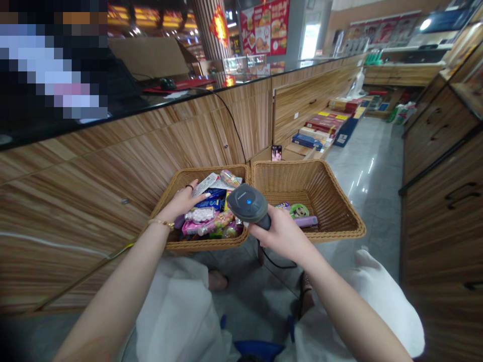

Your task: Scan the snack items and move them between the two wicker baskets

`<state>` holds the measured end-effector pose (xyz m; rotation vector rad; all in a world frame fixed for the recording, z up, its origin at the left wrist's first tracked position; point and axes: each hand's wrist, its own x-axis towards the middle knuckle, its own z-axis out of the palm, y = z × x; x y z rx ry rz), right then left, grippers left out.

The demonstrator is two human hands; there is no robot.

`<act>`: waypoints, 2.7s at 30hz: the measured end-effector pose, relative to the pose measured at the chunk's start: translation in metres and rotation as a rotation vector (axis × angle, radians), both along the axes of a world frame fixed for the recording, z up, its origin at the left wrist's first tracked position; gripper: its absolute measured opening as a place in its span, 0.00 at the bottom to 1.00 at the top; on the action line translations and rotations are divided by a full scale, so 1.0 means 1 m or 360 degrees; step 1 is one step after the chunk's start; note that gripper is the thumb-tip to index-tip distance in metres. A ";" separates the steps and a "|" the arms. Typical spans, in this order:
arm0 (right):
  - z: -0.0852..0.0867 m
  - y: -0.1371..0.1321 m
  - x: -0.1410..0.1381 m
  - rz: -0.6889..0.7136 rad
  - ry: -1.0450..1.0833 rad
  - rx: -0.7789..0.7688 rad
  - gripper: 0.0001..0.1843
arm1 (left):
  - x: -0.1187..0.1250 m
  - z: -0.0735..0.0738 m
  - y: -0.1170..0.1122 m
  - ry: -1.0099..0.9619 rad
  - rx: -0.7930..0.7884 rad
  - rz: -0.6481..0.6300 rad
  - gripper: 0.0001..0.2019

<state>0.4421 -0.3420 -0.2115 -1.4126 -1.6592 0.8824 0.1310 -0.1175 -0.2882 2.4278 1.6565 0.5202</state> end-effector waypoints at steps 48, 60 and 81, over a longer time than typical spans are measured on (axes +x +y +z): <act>-0.004 0.000 0.000 -0.0068 0.0014 0.0074 0.11 | 0.043 0.048 -0.063 0.0301 0.1050 -0.0528 0.30; -0.003 0.001 0.003 -0.0093 0.0085 -0.0020 0.08 | 0.044 0.050 -0.057 0.0184 0.0984 -0.0531 0.34; 0.000 0.001 0.037 -0.0172 0.0208 -0.0046 0.12 | 0.096 0.080 -0.032 0.0037 0.0616 -0.0456 0.33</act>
